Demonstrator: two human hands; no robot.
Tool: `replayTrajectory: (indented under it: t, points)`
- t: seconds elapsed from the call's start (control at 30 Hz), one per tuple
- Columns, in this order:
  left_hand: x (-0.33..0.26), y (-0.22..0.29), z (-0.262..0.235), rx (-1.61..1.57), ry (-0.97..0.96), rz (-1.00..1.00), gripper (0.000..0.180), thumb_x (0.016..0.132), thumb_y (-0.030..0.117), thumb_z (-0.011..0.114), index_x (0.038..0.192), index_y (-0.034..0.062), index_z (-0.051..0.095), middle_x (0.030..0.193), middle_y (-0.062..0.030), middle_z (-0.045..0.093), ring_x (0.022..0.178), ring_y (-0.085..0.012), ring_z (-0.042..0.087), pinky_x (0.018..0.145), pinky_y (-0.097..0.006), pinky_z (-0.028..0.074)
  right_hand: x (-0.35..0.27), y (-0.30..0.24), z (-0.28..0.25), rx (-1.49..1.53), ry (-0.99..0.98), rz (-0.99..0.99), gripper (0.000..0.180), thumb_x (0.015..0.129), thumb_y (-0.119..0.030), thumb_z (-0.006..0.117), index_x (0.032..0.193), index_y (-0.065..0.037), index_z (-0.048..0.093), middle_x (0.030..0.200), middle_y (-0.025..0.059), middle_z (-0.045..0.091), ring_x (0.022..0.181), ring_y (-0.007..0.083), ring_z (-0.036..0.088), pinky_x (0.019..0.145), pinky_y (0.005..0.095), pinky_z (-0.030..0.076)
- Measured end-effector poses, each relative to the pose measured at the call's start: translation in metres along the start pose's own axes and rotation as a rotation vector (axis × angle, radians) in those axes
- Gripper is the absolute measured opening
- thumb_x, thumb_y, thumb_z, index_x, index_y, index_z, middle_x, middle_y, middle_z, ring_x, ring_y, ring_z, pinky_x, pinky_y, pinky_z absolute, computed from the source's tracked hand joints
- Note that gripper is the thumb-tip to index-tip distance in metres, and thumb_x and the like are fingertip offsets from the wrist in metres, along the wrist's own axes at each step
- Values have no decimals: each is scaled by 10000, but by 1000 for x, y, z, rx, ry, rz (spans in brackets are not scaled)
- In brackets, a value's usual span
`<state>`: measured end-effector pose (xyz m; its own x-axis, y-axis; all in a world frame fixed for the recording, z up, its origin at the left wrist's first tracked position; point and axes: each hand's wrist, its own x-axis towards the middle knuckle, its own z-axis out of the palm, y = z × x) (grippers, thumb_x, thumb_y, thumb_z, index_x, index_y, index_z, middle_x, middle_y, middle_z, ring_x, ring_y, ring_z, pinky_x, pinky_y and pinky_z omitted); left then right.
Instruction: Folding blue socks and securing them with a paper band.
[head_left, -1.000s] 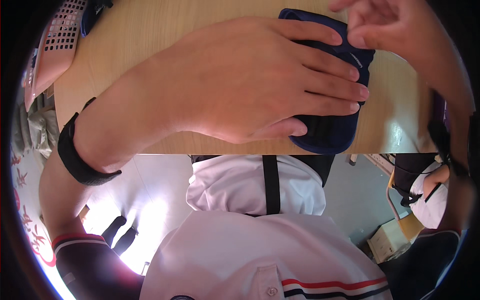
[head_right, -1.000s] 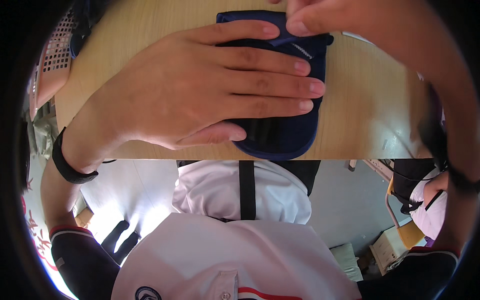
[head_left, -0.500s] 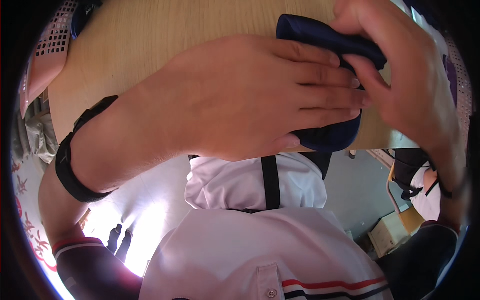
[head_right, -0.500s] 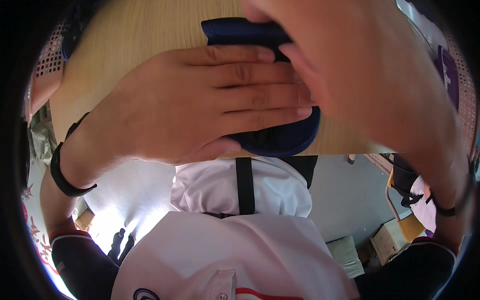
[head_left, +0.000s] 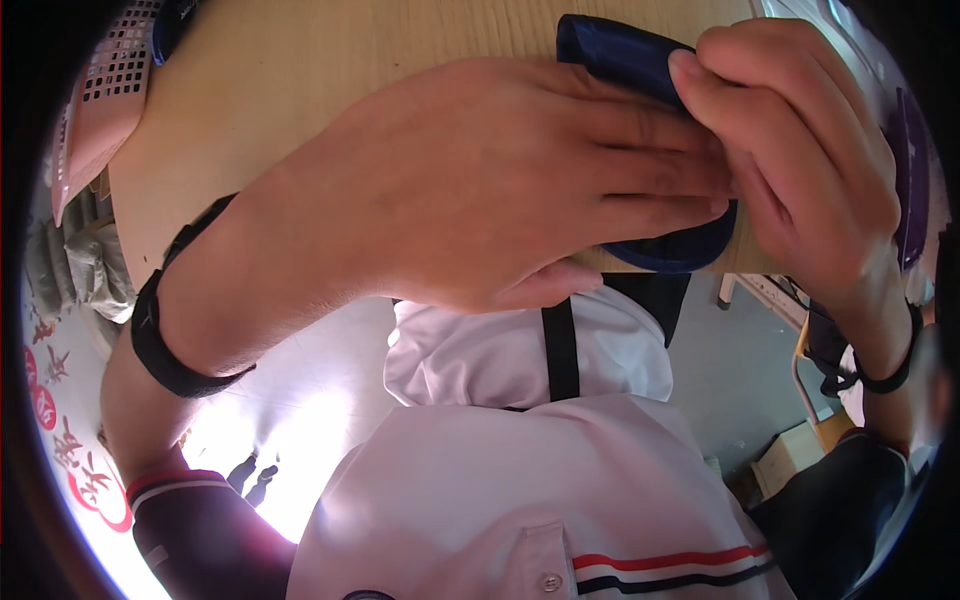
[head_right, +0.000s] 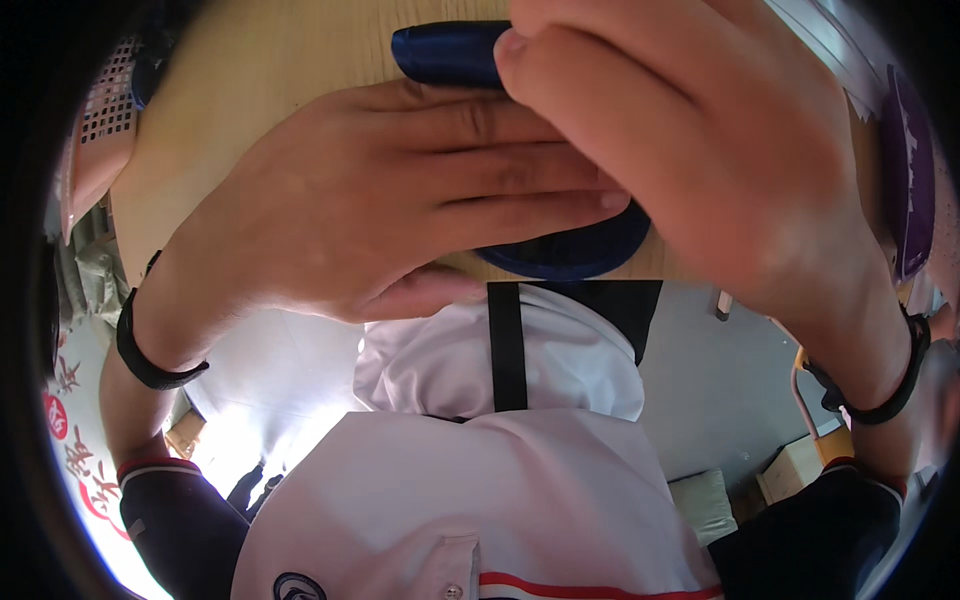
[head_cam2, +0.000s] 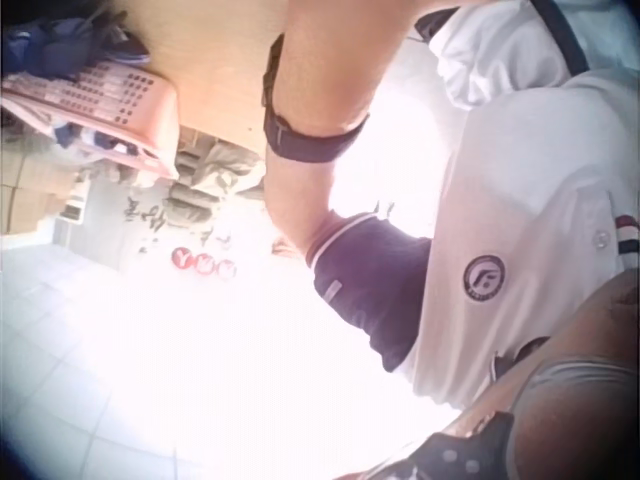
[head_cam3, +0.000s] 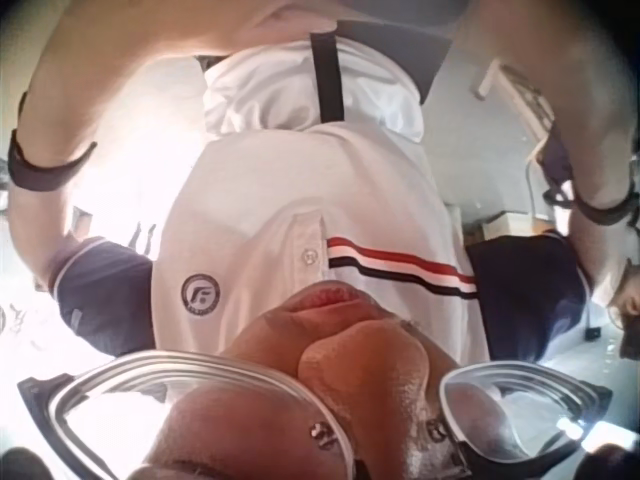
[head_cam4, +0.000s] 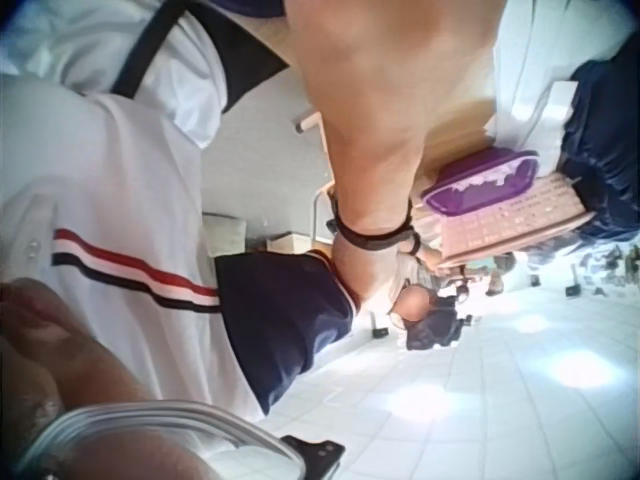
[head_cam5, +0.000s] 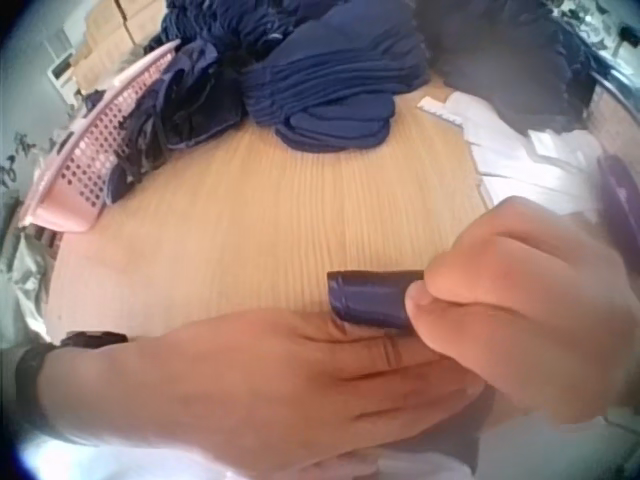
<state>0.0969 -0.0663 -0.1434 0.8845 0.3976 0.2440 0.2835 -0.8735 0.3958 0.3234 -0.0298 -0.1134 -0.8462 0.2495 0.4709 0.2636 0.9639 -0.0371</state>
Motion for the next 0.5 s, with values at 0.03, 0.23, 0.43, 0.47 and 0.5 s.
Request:
replayTrajectory:
  t: [0.03,0.23,0.43,0.47,0.5]
  points:
    - [1,1,-4,-49,-13,2,665,734,318,724,1371,171,600,1391,-3,605,1248,-191,587,987,-370,519,-2,-3,2,-3,8,3,322,616,105,766,917,135,654,916,177,637,767,309,637,650,368,529]
    - [5,-11,-17,-142,282,-264,318,753,157,709,1052,59,662,1055,-85,634,959,-285,621,779,-375,539,0,-26,-5,-91,-55,64,297,594,73,775,878,114,699,954,161,645,808,314,652,664,344,537]
    - [9,-2,-8,-224,336,-202,121,791,43,683,907,43,649,918,-117,585,816,-298,607,693,-361,517,-21,-19,-14,37,-15,121,208,740,51,743,946,71,734,980,146,659,856,284,662,723,328,555]
    - [9,0,-12,-93,266,-205,123,789,44,683,906,43,646,920,-117,587,826,-301,606,700,-364,517,-23,-10,-22,284,-146,335,235,759,65,727,994,65,725,995,149,663,879,280,663,743,330,557]
    - [8,-2,-10,-96,264,-201,123,789,44,683,906,43,646,920,-117,587,826,-301,606,700,-364,517,-23,-4,-26,533,-276,549,265,778,80,712,1042,58,715,1010,152,667,903,277,664,763,332,560]
